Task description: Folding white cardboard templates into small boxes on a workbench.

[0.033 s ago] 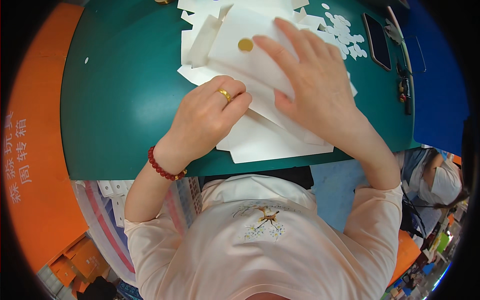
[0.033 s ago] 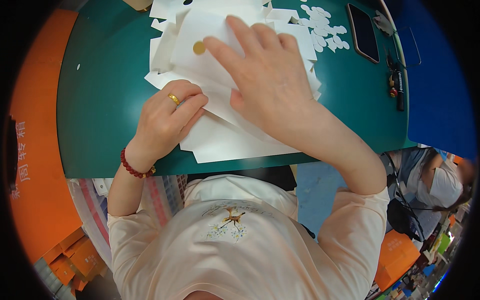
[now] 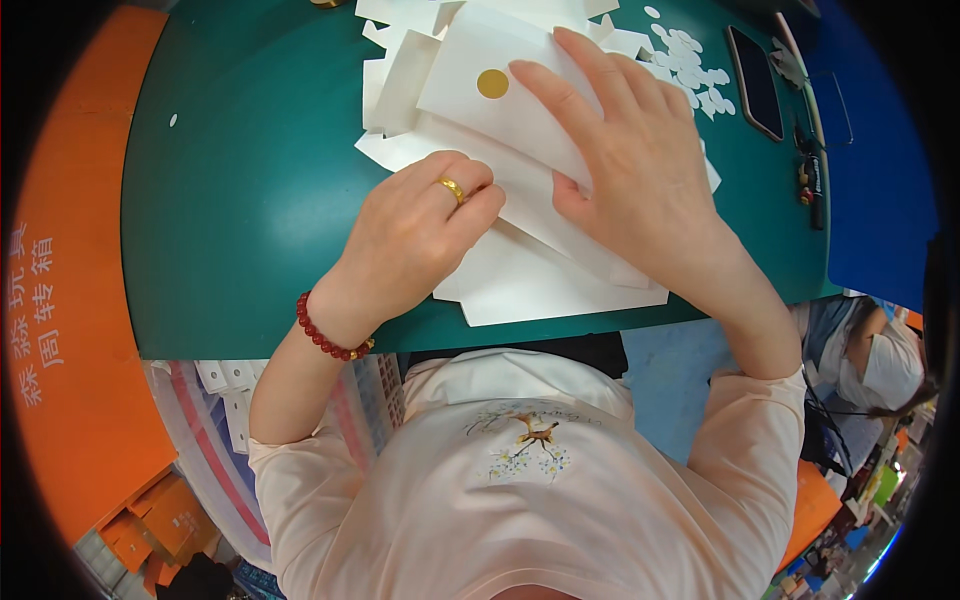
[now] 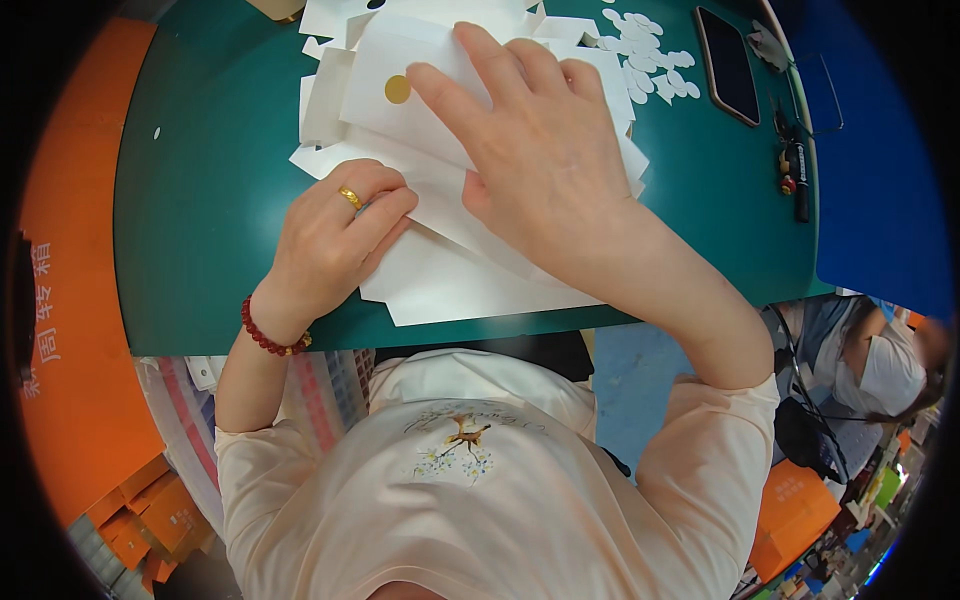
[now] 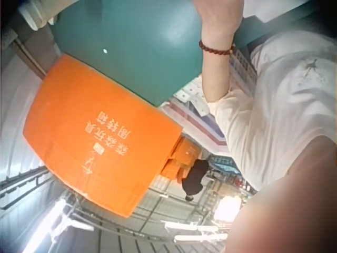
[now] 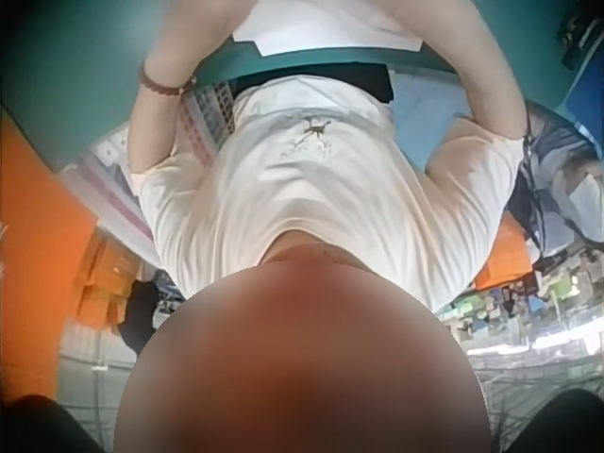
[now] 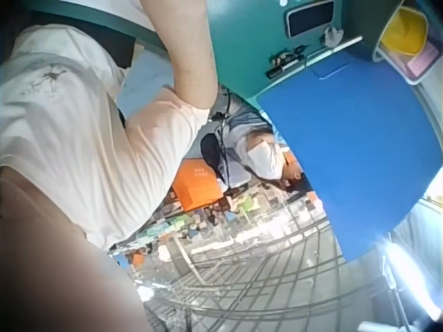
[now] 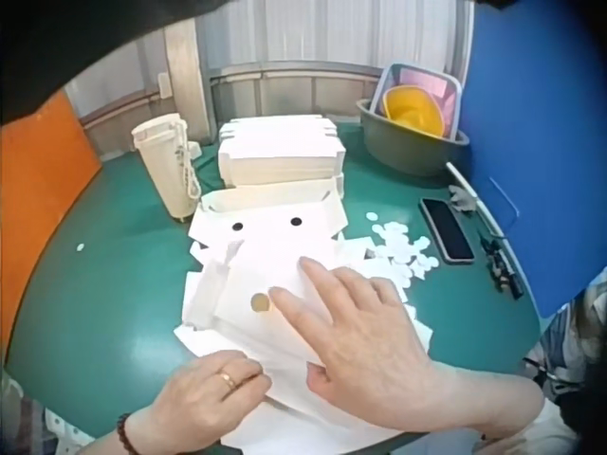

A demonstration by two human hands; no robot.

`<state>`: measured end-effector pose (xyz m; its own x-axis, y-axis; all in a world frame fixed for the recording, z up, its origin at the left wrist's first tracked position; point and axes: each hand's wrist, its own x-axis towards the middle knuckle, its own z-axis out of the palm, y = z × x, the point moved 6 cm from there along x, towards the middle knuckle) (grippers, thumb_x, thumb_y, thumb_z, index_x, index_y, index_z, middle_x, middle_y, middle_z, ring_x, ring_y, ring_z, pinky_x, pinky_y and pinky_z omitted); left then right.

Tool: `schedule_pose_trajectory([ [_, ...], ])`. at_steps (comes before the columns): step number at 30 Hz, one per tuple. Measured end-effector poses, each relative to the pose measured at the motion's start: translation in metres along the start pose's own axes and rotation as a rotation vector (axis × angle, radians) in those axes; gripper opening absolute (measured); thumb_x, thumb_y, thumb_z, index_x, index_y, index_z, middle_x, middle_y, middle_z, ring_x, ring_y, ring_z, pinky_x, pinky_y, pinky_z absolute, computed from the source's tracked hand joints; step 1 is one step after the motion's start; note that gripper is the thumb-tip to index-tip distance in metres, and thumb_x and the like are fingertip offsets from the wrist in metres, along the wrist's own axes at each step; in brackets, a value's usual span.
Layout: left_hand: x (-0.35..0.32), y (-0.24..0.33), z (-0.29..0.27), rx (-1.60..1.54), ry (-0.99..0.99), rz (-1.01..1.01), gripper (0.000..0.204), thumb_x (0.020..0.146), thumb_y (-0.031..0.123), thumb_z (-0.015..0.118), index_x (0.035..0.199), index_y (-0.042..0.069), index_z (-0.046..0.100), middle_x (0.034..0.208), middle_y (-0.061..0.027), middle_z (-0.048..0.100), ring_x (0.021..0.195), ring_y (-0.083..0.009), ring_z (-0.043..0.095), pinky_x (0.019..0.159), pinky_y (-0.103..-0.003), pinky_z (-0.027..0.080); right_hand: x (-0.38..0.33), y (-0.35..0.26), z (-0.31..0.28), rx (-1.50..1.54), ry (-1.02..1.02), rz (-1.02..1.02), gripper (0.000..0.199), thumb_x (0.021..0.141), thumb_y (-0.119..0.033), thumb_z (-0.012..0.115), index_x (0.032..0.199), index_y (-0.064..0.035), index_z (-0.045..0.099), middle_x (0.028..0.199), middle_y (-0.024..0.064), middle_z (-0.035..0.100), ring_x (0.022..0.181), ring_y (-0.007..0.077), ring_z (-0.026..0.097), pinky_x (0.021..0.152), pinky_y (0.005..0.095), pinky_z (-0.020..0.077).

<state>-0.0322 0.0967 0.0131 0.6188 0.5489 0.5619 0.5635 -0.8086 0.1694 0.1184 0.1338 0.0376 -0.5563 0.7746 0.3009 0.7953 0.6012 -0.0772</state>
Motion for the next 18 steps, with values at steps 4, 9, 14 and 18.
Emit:
schedule_pose_trajectory([
  [4, 0.003, -0.001, -0.001, 0.001, 0.016, 0.0, 0.02, 0.071, -0.003, 0.067, 0.09, 0.001, 0.063, 0.091, -0.0069, 0.062, 0.086, -0.0234, 0.064, 0.066, -0.033, 0.055, -0.004, -0.002, 0.004, -0.019, -0.01, -0.052, 0.072, 0.078, -0.017, 0.08, 0.144, -0.0259, 0.051, 0.153, 0.0102, 0.041, 0.131, 0.0325, 0.046, 0.106, 0.0462, 0.0384],
  [9, 0.006, -0.003, -0.004, -0.038, 0.032, -0.057, 0.022, 0.073, -0.003, 0.068, 0.093, 0.002, 0.064, 0.091, -0.0064, 0.064, 0.087, -0.0233, 0.065, 0.067, -0.034, 0.055, -0.01, -0.003, 0.006, 0.048, -0.022, -0.111, 0.06, 0.082, -0.02, 0.078, 0.138, -0.0247, 0.058, 0.154, 0.0105, 0.04, 0.134, 0.0332, 0.044, 0.107, 0.0482, 0.0384],
  [14, 0.012, -0.006, -0.007, -0.064, -0.005, -0.078, 0.019, 0.076, -0.004, 0.068, 0.094, 0.003, 0.065, 0.091, -0.0064, 0.064, 0.087, -0.0232, 0.064, 0.068, -0.034, 0.055, -0.008, 0.0, 0.003, 0.185, -0.004, -0.106, 0.044, 0.082, -0.018, 0.078, 0.124, -0.0188, 0.064, 0.153, 0.0106, 0.044, 0.132, 0.0341, 0.046, 0.106, 0.0465, 0.0398],
  [18, 0.016, -0.005, -0.007, -0.051, -0.029, -0.084, 0.02, 0.076, -0.004, 0.069, 0.095, 0.003, 0.065, 0.091, -0.0067, 0.064, 0.089, -0.0229, 0.064, 0.068, -0.034, 0.055, -0.005, 0.003, 0.001, 0.237, -0.006, -0.086, 0.037, 0.081, -0.016, 0.079, 0.115, -0.0158, 0.065, 0.152, 0.0099, 0.045, 0.132, 0.0339, 0.046, 0.105, 0.0445, 0.0408],
])
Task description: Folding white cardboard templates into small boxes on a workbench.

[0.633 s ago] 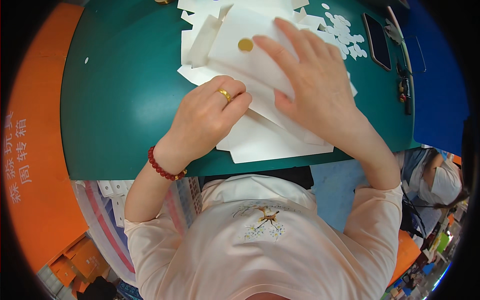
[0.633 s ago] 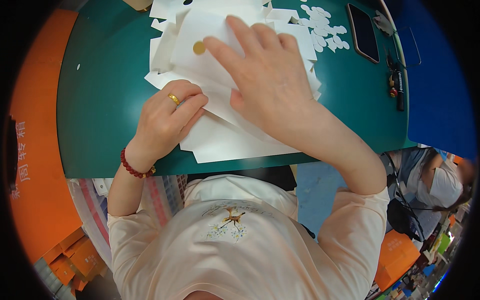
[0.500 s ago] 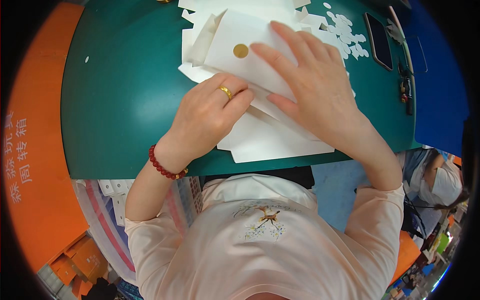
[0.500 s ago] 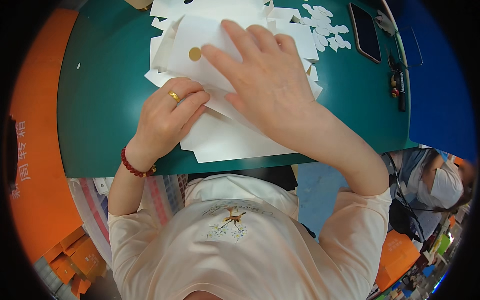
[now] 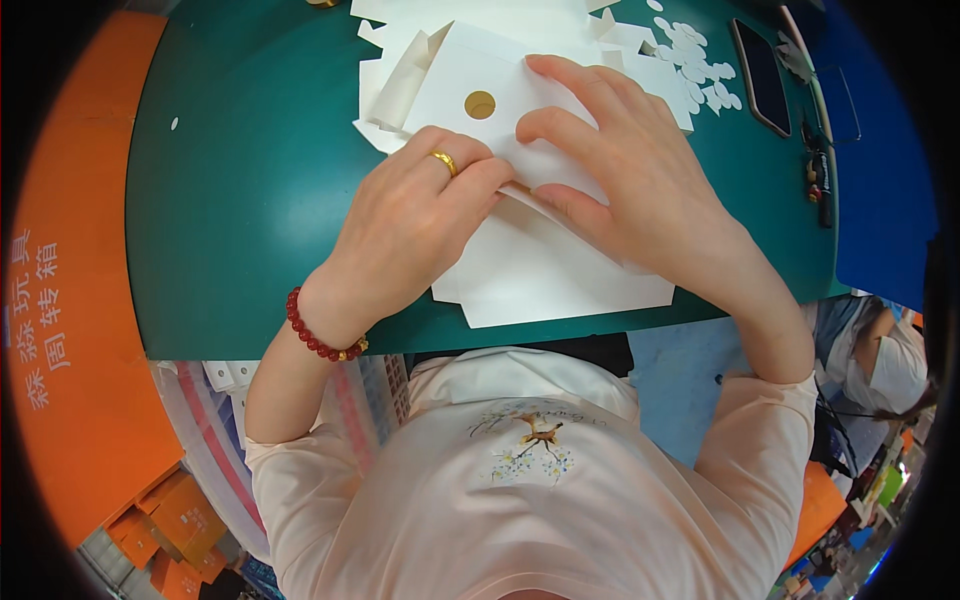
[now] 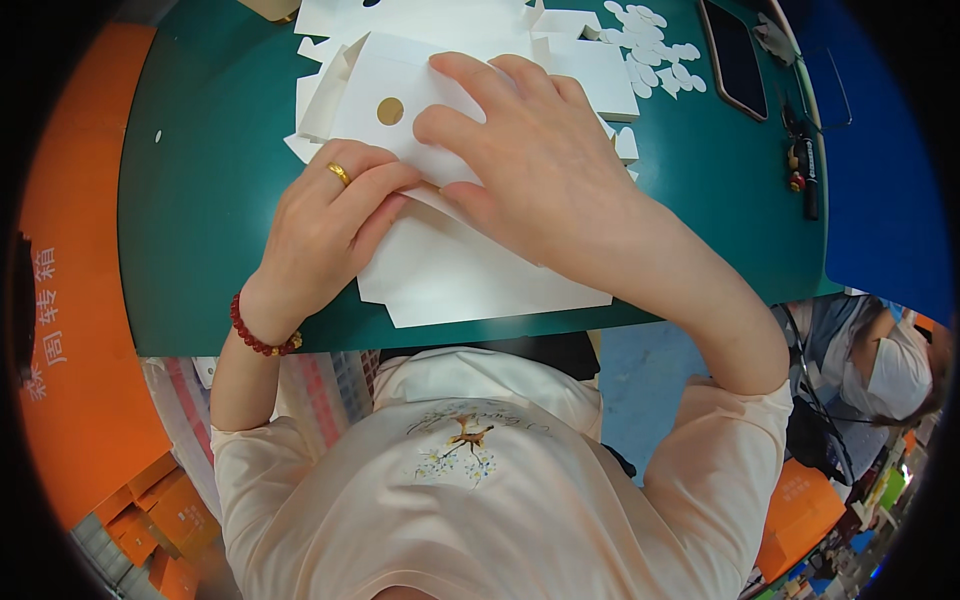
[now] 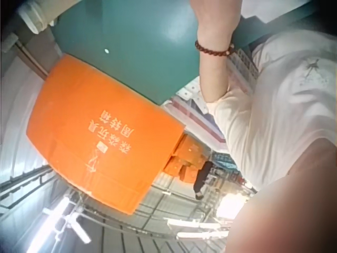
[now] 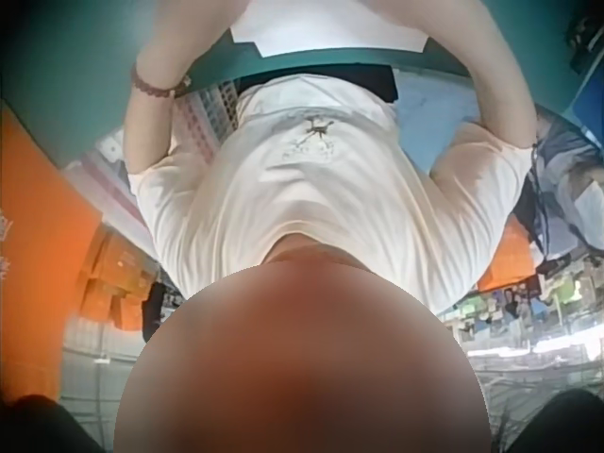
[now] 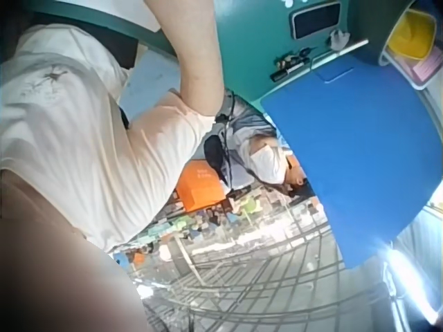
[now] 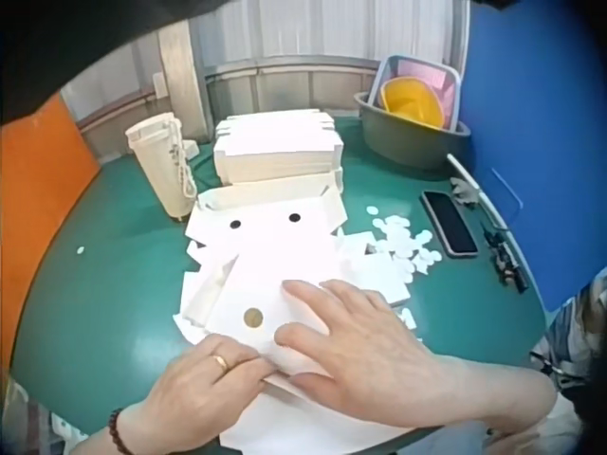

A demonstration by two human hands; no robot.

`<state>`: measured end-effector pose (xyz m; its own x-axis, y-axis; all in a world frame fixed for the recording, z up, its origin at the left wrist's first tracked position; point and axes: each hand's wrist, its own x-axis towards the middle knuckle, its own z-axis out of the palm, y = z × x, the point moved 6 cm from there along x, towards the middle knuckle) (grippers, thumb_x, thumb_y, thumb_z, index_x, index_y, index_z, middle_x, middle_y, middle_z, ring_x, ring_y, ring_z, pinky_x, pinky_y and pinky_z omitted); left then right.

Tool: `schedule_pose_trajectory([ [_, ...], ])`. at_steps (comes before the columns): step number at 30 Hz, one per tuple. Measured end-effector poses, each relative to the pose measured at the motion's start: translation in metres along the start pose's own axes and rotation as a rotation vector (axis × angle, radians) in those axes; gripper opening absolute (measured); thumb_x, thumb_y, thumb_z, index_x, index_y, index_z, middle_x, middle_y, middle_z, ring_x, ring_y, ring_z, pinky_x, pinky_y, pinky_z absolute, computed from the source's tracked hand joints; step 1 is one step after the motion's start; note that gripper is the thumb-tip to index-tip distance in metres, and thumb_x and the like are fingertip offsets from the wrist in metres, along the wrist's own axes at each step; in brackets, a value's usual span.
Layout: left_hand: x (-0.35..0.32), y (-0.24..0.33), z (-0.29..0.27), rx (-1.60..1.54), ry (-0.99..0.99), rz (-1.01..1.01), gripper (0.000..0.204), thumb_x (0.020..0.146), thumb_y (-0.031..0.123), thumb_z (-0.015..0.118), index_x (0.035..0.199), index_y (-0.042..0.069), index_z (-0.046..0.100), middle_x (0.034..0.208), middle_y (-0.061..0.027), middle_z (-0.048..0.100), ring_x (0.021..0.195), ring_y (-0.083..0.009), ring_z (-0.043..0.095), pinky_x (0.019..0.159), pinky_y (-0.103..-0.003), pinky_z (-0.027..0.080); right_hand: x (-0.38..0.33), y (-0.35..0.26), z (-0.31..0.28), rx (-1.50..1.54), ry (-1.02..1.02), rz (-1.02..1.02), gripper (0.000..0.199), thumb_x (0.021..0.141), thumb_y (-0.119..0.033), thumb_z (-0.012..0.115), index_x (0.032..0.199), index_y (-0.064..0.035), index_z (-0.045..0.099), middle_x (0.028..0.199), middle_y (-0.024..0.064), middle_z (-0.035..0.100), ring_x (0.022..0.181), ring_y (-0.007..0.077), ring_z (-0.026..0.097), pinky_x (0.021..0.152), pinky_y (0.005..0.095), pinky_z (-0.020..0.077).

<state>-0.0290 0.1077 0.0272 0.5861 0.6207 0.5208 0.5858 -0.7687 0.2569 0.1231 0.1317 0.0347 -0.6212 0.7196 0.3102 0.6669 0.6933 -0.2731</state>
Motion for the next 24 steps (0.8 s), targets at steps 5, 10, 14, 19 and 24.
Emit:
schedule_pose_trajectory([
  [5, -0.001, 0.001, 0.0, 0.018, -0.016, -0.012, 0.021, 0.076, -0.004, 0.07, 0.095, 0.003, 0.065, 0.092, -0.0068, 0.063, 0.09, -0.023, 0.063, 0.068, -0.034, 0.054, 0.0, 0.004, 0.001, 0.046, 0.001, 0.026, 0.036, 0.079, -0.014, 0.081, 0.11, -0.0145, 0.063, 0.151, 0.0092, 0.046, 0.133, 0.0334, 0.047, 0.105, 0.0437, 0.0412],
  [10, -0.007, -0.001, 0.005, -0.043, -0.018, -0.052, 0.021, 0.076, -0.004, 0.07, 0.095, 0.003, 0.066, 0.092, -0.0065, 0.063, 0.087, -0.0232, 0.063, 0.068, -0.034, 0.054, 0.0, 0.005, 0.0, 0.06, 0.04, 0.043, 0.042, 0.077, -0.014, 0.082, 0.113, -0.0153, 0.062, 0.15, 0.0096, 0.047, 0.134, 0.0336, 0.046, 0.105, 0.0442, 0.0418],
  [14, -0.01, -0.001, 0.003, -0.035, 0.028, -0.036, 0.018, 0.076, -0.003, 0.071, 0.091, 0.003, 0.066, 0.091, -0.006, 0.063, 0.084, -0.0237, 0.063, 0.067, -0.034, 0.053, 0.002, 0.001, 0.003, 0.013, 0.059, 0.069, 0.048, 0.076, -0.015, 0.084, 0.117, -0.0162, 0.059, 0.149, 0.0093, 0.047, 0.134, 0.0339, 0.046, 0.105, 0.0448, 0.0418],
  [19, -0.008, -0.001, 0.002, -0.035, 0.069, -0.036, 0.018, 0.073, -0.004, 0.071, 0.089, 0.003, 0.066, 0.091, -0.0059, 0.063, 0.084, -0.0236, 0.063, 0.066, -0.034, 0.053, -0.001, -0.007, 0.004, -0.014, 0.059, 0.041, 0.05, 0.075, -0.014, 0.084, 0.118, -0.0169, 0.059, 0.149, 0.0086, 0.045, 0.134, 0.0337, 0.044, 0.105, 0.0447, 0.0402],
  [24, -0.01, 0.003, 0.002, 0.104, -0.02, 0.032, 0.017, 0.073, -0.001, 0.067, 0.089, 0.005, 0.066, 0.091, -0.0042, 0.064, 0.089, -0.0229, 0.062, 0.078, -0.036, 0.052, 0.001, -0.009, 0.004, -0.037, 0.049, 0.027, 0.052, 0.074, -0.013, 0.084, 0.119, -0.0176, 0.058, 0.149, 0.0083, 0.044, 0.135, 0.0341, 0.043, 0.106, 0.045, 0.0391],
])
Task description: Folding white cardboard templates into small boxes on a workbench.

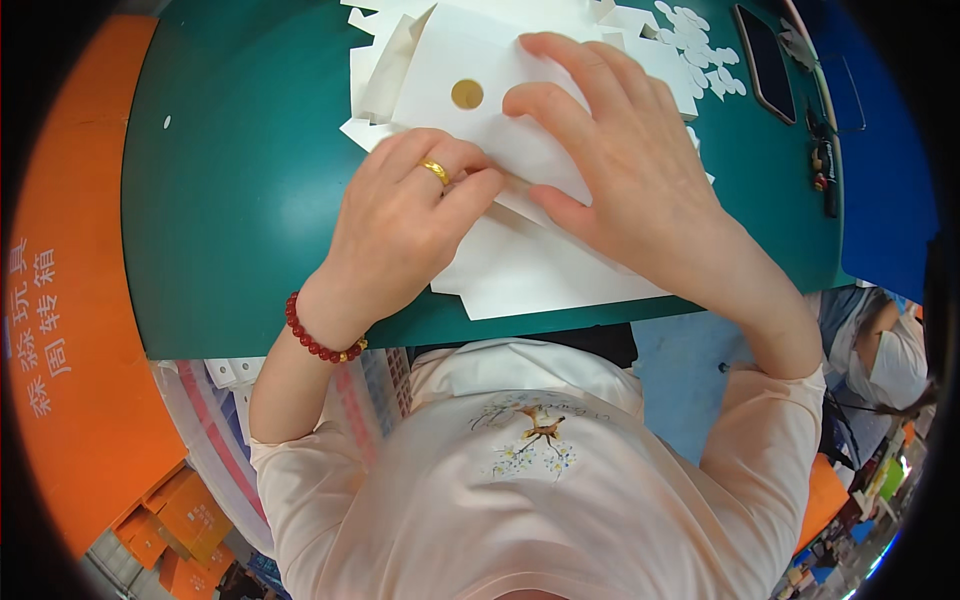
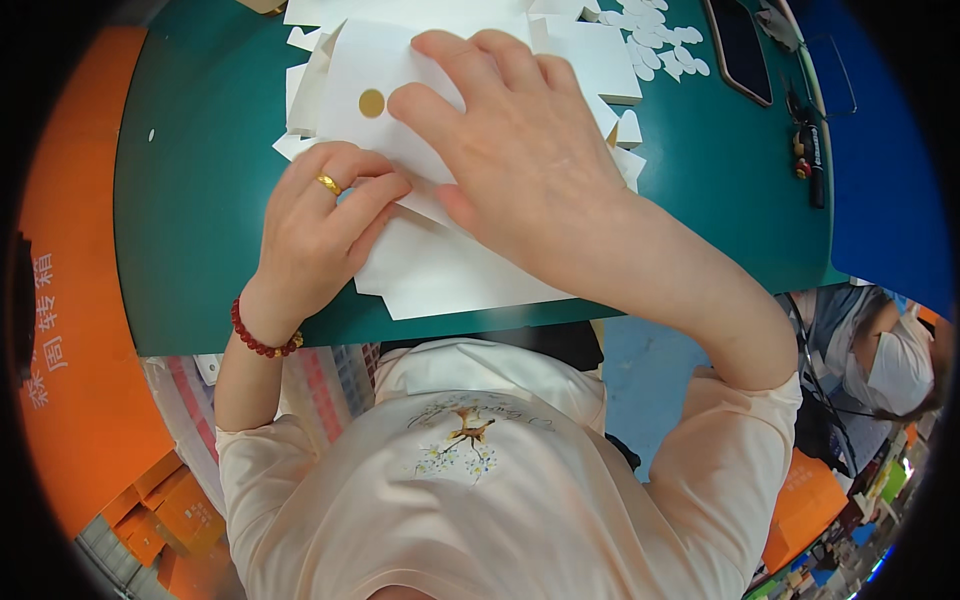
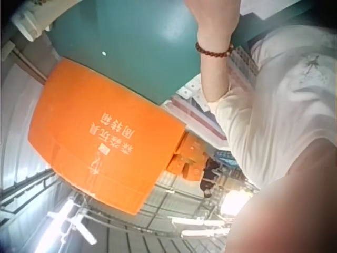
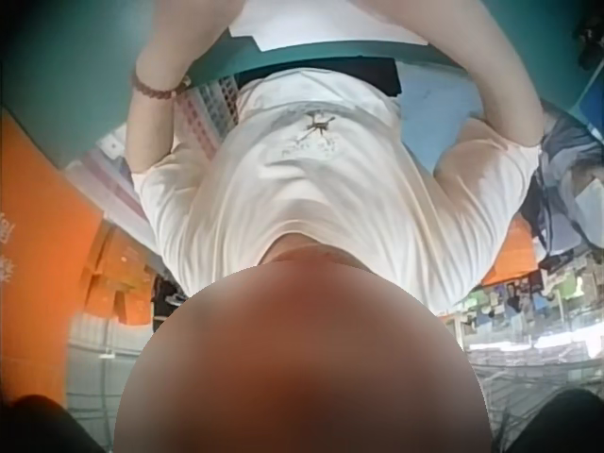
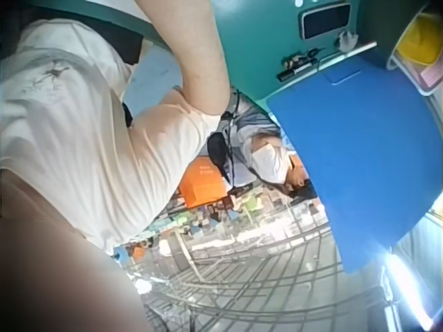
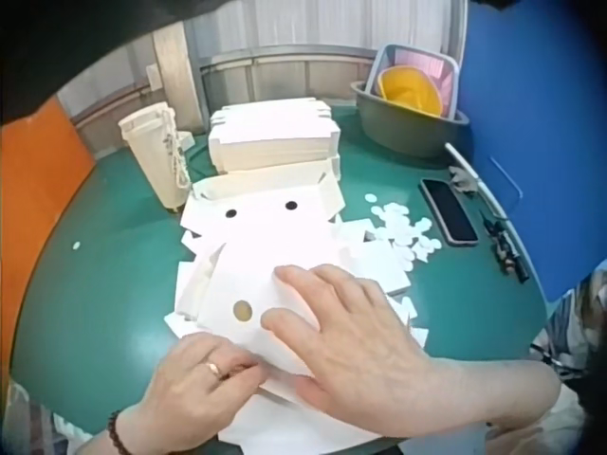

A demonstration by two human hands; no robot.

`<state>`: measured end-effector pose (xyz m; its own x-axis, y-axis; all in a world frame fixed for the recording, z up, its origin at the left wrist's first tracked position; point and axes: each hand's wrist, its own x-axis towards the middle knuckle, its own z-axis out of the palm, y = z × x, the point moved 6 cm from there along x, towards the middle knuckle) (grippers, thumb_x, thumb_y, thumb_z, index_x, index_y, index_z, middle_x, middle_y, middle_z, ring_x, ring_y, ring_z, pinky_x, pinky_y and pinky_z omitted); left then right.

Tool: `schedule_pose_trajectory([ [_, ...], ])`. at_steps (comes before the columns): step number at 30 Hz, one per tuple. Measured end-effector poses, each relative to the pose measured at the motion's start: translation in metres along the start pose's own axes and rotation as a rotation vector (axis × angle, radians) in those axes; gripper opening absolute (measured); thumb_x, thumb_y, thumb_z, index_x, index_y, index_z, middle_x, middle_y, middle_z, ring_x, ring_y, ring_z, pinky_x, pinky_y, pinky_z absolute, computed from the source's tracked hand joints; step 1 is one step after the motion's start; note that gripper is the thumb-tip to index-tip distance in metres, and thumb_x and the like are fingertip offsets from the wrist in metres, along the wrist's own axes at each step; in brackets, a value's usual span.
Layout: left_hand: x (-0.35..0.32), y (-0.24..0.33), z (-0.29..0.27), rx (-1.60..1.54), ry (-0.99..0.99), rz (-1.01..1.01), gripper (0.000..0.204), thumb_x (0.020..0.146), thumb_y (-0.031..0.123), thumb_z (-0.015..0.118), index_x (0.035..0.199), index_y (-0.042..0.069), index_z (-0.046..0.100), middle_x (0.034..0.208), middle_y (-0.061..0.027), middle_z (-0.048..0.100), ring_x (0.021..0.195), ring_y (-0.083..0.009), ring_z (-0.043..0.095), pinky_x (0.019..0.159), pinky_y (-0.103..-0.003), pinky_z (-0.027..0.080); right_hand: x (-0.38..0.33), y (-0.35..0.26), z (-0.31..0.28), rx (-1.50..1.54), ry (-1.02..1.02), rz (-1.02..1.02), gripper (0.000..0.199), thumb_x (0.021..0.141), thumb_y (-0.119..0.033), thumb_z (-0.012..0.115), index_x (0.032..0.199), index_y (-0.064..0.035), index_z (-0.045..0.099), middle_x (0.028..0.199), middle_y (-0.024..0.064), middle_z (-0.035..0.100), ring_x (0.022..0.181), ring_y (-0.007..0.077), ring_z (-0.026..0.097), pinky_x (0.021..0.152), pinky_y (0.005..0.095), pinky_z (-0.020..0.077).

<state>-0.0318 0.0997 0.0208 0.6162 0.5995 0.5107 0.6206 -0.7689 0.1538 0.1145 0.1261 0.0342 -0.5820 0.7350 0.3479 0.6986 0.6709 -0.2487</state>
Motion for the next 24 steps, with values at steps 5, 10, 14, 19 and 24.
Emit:
schedule_pose_trajectory([
  [5, 0.002, 0.001, -0.003, 0.035, -0.043, 0.02, 0.015, 0.075, 0.001, 0.066, 0.09, 0.005, 0.066, 0.092, -0.0036, 0.064, 0.092, -0.0228, 0.061, 0.086, -0.038, 0.049, 0.015, -0.005, -0.012, -0.014, -0.327, 0.007, 0.04, 0.091, -0.014, 0.068, 0.128, -0.0092, 0.056, 0.149, 0.0201, 0.041, 0.136, 0.0385, 0.038, 0.11, 0.048, 0.0327],
  [10, 0.004, 0.0, -0.002, -0.019, 0.015, -0.019, 0.015, 0.077, 0.002, 0.066, 0.091, 0.004, 0.066, 0.093, -0.0039, 0.064, 0.093, -0.023, 0.061, 0.087, -0.038, 0.049, 0.018, -0.002, -0.013, -0.006, -0.236, 0.01, 0.047, 0.082, -0.014, 0.076, 0.124, -0.0131, 0.056, 0.151, 0.015, 0.038, 0.138, 0.0378, 0.036, 0.109, 0.0478, 0.0339],
  [14, 0.001, -0.001, -0.001, -0.082, -0.002, -0.041, 0.017, 0.077, 0.001, 0.067, 0.094, 0.004, 0.066, 0.095, -0.0046, 0.064, 0.094, -0.0231, 0.061, 0.087, -0.038, 0.049, 0.022, -0.001, -0.009, 0.081, -0.475, 0.091, 0.042, 0.092, -0.019, 0.069, 0.129, -0.0086, 0.053, 0.152, 0.0224, 0.033, 0.139, 0.0406, 0.031, 0.112, 0.0505, 0.0288],
  [19, -0.001, -0.002, 0.0, -0.099, -0.03, -0.028, 0.019, 0.077, 0.0, 0.067, 0.095, 0.005, 0.066, 0.097, -0.005, 0.064, 0.094, -0.0239, 0.061, 0.087, -0.038, 0.049, 0.008, -0.001, -0.002, 0.001, -0.272, 0.001, 0.048, 0.081, -0.014, 0.076, 0.124, -0.0129, 0.055, 0.151, 0.0146, 0.039, 0.138, 0.037, 0.037, 0.11, 0.047, 0.034],
  [24, 0.001, 0.001, 0.002, -0.073, -0.015, -0.081, 0.021, 0.077, -0.001, 0.067, 0.096, 0.006, 0.065, 0.097, -0.0043, 0.063, 0.095, -0.0237, 0.06, 0.087, -0.039, 0.048, 0.008, 0.0, -0.015, -0.068, -0.039, -0.073, 0.05, 0.076, -0.012, 0.083, 0.12, -0.017, 0.06, 0.147, 0.0068, 0.049, 0.133, 0.0316, 0.047, 0.104, 0.0434, 0.0419],
])
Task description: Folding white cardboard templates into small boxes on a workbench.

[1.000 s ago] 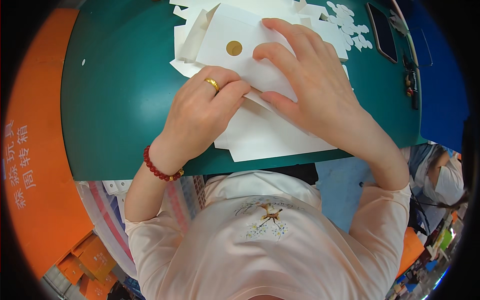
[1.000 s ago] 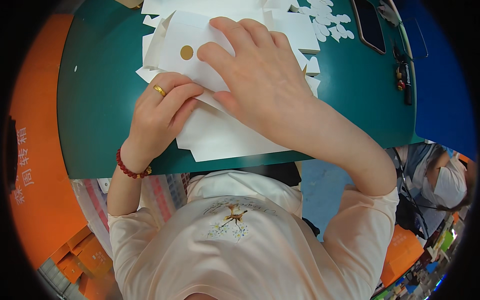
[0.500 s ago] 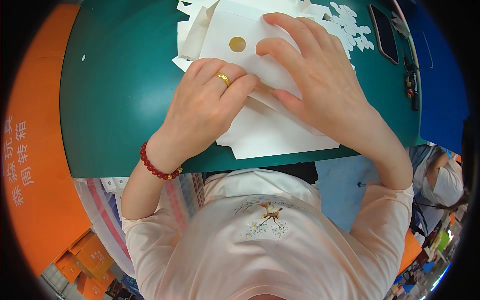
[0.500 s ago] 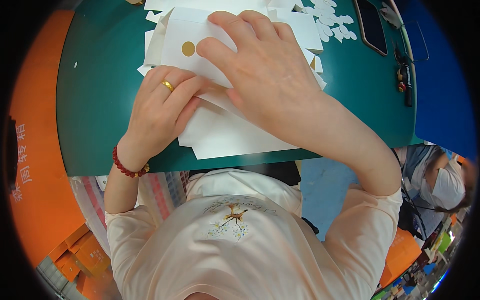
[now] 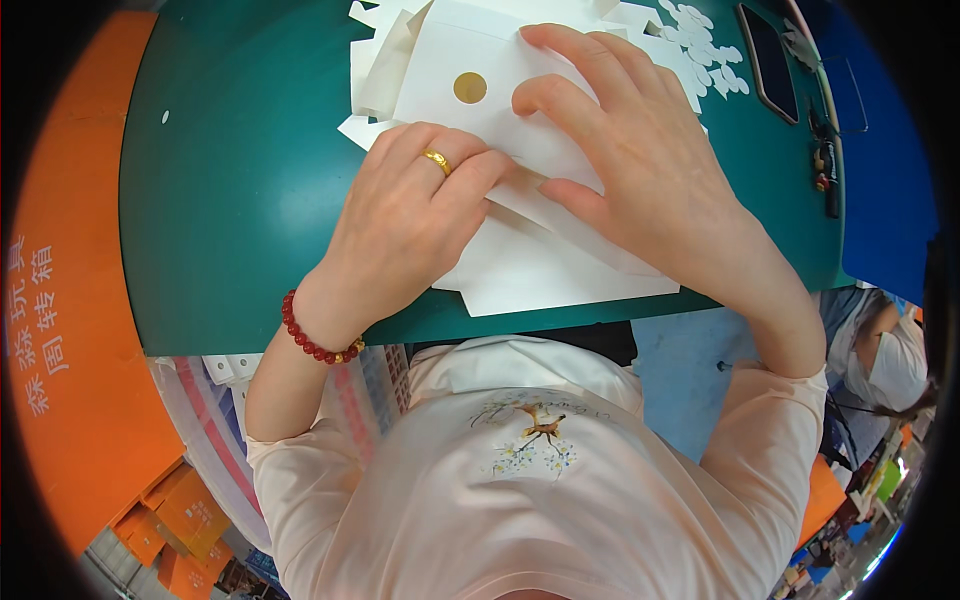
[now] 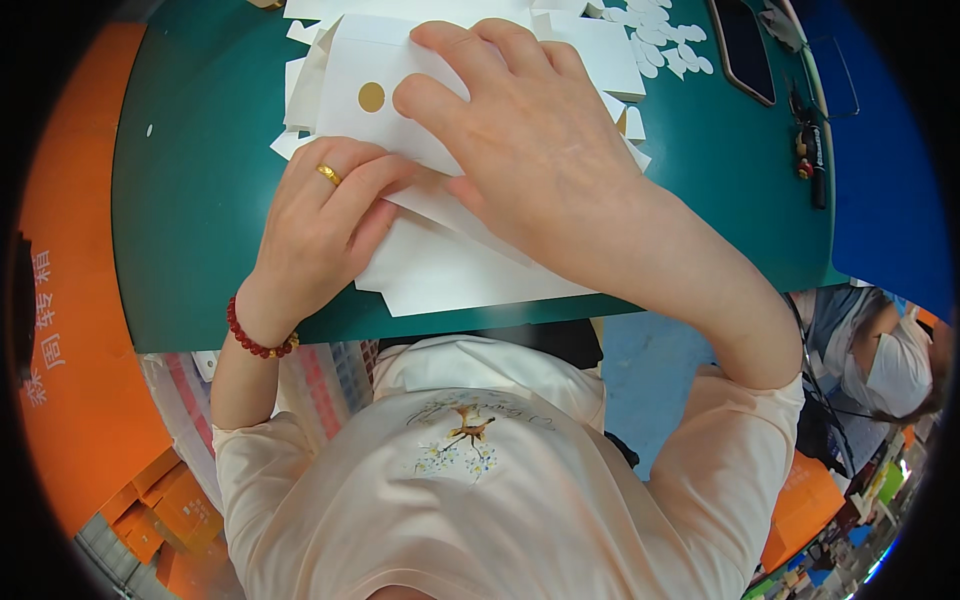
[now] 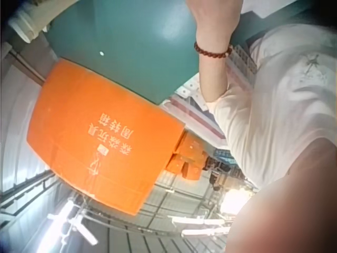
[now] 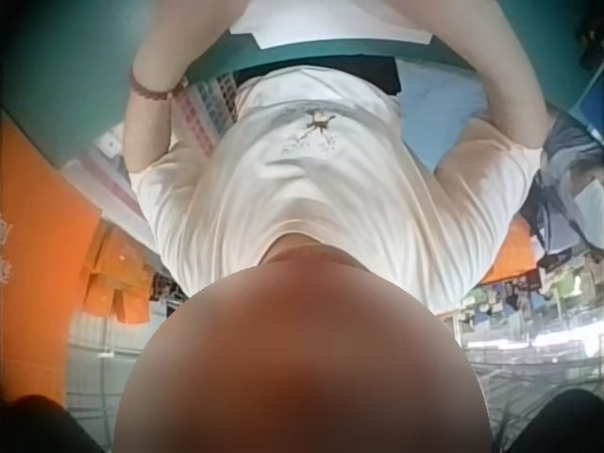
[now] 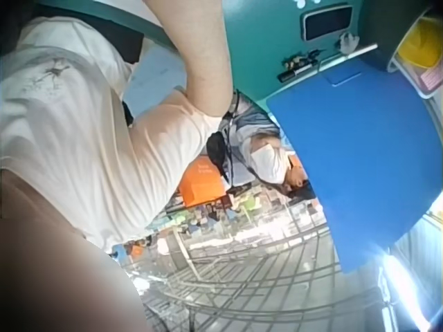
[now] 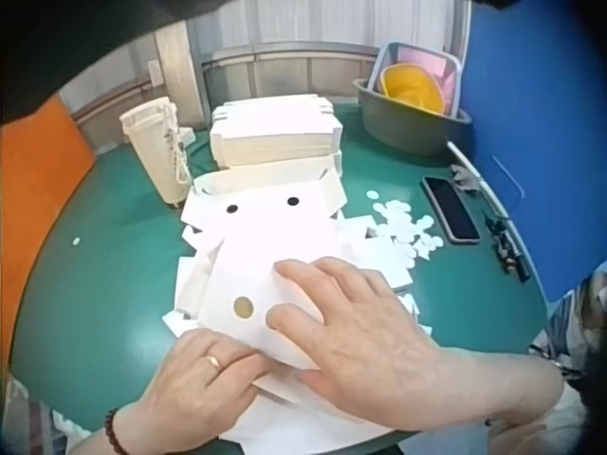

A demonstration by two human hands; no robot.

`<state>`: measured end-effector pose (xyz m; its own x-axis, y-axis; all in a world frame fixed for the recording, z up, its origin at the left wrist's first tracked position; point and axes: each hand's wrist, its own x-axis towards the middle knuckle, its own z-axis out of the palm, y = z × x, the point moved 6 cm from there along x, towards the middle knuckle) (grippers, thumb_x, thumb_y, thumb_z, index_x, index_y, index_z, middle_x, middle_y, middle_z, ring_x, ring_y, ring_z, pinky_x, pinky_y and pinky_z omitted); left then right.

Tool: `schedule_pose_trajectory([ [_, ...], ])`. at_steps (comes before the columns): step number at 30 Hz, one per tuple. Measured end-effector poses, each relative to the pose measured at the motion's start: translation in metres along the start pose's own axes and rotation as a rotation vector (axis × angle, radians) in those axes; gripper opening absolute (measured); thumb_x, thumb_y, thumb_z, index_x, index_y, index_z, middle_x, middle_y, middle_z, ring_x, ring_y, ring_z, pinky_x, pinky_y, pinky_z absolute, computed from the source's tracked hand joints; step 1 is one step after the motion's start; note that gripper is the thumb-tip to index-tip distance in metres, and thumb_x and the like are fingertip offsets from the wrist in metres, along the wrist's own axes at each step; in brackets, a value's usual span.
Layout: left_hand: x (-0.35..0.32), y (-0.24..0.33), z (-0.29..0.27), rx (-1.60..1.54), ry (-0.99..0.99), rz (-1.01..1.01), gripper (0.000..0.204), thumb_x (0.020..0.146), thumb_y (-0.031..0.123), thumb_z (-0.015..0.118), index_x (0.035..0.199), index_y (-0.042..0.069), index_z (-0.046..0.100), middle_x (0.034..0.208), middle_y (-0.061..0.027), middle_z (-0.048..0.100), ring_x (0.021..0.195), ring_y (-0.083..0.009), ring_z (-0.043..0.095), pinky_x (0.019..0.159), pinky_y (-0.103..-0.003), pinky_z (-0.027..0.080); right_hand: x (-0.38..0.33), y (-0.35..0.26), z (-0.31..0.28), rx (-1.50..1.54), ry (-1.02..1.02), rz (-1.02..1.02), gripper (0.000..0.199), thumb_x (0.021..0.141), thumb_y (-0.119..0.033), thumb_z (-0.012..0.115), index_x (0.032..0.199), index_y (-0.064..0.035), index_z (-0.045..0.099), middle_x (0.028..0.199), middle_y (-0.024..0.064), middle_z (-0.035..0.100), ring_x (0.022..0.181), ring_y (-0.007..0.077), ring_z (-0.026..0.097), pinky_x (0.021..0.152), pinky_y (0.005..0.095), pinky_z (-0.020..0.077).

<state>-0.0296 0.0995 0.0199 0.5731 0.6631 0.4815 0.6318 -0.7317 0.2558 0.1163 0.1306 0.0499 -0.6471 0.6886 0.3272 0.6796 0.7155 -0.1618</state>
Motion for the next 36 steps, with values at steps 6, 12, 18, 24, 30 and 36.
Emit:
schedule_pose_trajectory([
  [6, -0.003, -0.004, 0.0, 0.017, -0.019, 0.087, 0.022, 0.075, 0.001, 0.071, 0.095, 0.007, 0.064, 0.096, -0.0042, 0.064, 0.094, -0.0243, 0.06, 0.09, -0.041, 0.047, -0.001, 0.017, -0.008, 0.202, 0.247, -0.441, 0.056, 0.09, -0.024, 0.072, 0.139, -0.0077, 0.05, 0.152, 0.0223, 0.036, 0.137, 0.0405, 0.036, 0.111, 0.0502, 0.0327],
  [12, -0.013, -0.008, -0.008, -0.537, -0.014, -0.355, 0.016, 0.092, 0.01, 0.068, 0.107, 0.004, 0.065, 0.109, -0.0069, 0.066, 0.105, -0.0215, 0.062, 0.091, -0.037, 0.051, -0.014, 0.069, -0.02, 0.307, 0.094, 0.222, 0.046, 0.089, -0.035, 0.077, 0.129, -0.0167, 0.065, 0.138, 0.0084, 0.06, 0.126, 0.0265, 0.057, 0.101, 0.0432, 0.0496],
  [18, -0.03, 0.015, 0.0, -1.601, 0.292, -1.178, 0.052, 0.101, 0.019, 0.061, 0.142, -0.002, 0.037, 0.135, -0.0115, 0.051, 0.123, -0.0278, 0.059, 0.098, -0.041, 0.055, -0.01, 0.056, -0.006, 0.332, 0.037, 0.179, 0.056, 0.09, -0.033, 0.075, 0.14, -0.0163, 0.057, 0.144, 0.0108, 0.055, 0.131, 0.0274, 0.053, 0.106, 0.0418, 0.0449],
  [24, -0.05, 0.023, 0.007, -1.564, 0.38, -1.239, 0.058, 0.102, 0.023, 0.06, 0.146, -0.002, 0.031, 0.132, -0.0148, 0.051, 0.121, -0.0295, 0.061, 0.088, -0.038, 0.059, -0.005, 0.047, 0.005, 0.404, -0.085, 0.182, 0.064, 0.092, -0.037, 0.072, 0.145, -0.0118, 0.049, 0.141, 0.0147, 0.056, 0.125, 0.0296, 0.057, 0.105, 0.0378, 0.0452],
  [30, -0.034, 0.035, 0.023, -1.642, 0.235, -1.401, 0.055, 0.104, 0.03, 0.057, 0.147, 0.002, 0.038, 0.097, -0.0014, 0.059, 0.064, -0.0055, 0.051, 0.045, -0.019, 0.041, -0.004, 0.047, 0.004, 0.4, -0.102, 0.226, 0.064, 0.092, -0.039, 0.072, 0.145, -0.0101, 0.05, 0.137, 0.0173, 0.058, 0.123, 0.0294, 0.059, 0.103, 0.0362, 0.0457],
  [36, -0.021, 0.031, 0.031, -1.884, 0.217, -1.246, 0.014, 0.103, 0.024, 0.06, 0.104, 0.012, 0.054, 0.069, 0.0057, 0.049, 0.046, -0.0012, 0.036, 0.038, -0.018, 0.03, -0.002, 0.043, 0.006, 0.452, -0.107, 0.24, 0.058, 0.094, -0.036, 0.071, 0.142, -0.0092, 0.053, 0.133, 0.0156, 0.06, 0.12, 0.0281, 0.059, 0.102, 0.0356, 0.0465],
])
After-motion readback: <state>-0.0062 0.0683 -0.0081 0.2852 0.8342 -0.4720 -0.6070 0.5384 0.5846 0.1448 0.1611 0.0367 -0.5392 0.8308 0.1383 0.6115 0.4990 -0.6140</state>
